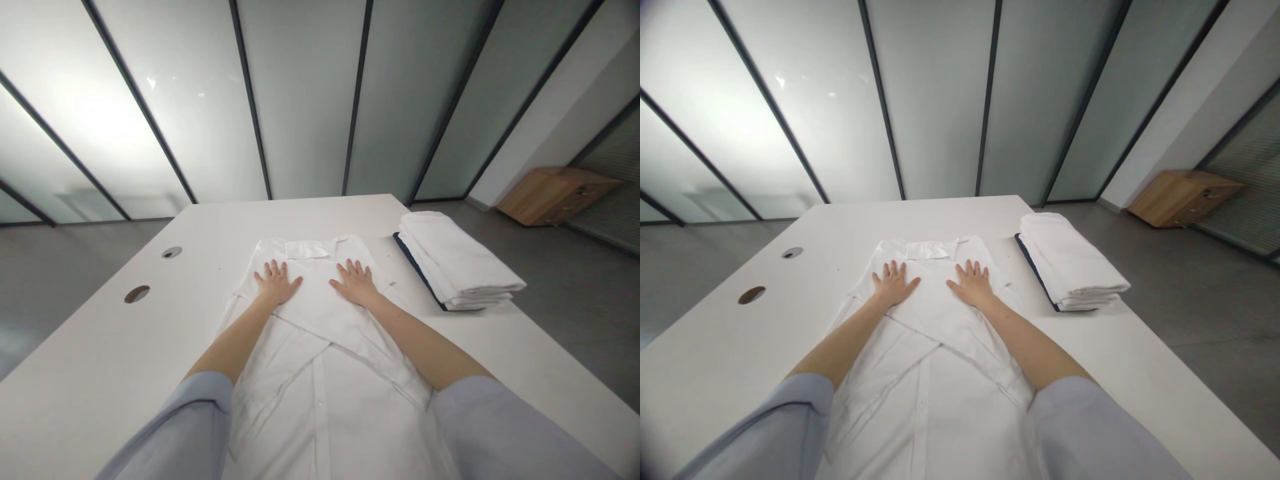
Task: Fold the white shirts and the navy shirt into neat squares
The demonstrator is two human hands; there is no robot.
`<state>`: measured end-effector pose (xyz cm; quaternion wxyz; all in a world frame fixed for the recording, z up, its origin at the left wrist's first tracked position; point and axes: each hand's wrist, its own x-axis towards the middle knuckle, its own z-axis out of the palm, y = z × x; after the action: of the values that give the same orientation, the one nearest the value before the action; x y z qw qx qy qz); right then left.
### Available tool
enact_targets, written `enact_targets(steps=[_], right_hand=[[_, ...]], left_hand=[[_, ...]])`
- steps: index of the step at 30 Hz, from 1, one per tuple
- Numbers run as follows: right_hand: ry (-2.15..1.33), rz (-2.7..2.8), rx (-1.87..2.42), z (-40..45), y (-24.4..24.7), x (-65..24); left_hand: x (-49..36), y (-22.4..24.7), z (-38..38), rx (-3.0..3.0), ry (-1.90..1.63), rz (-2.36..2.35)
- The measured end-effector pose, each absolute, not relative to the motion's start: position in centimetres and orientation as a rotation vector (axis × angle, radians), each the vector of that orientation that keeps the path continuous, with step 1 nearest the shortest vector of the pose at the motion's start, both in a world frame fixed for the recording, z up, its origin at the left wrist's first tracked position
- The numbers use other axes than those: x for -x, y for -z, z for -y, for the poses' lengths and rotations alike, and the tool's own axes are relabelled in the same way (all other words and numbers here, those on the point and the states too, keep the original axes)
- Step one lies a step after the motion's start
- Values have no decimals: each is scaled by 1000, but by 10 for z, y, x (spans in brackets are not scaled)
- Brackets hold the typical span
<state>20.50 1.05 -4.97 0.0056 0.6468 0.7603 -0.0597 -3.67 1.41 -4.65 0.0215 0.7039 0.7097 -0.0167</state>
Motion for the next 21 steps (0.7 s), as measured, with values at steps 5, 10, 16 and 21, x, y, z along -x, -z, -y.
enact_targets(steps=[5, 10, 16, 21], right_hand=[[175, -2396, -2010, -32, 45, -203], [156, -2422, -2015, -51, 43, -202], [-72, -2566, -2031, -46, 31, -199], [9, -2632, -1938, -7, 22, -201]], left_hand=[[37, 46, -34, -2174, 43, -2214], [39, 41, -52, -2220, 21, -2201], [39, 30, -44, -2359, -224, -2221], [42, 26, -4, -2361, -52, -2142]])
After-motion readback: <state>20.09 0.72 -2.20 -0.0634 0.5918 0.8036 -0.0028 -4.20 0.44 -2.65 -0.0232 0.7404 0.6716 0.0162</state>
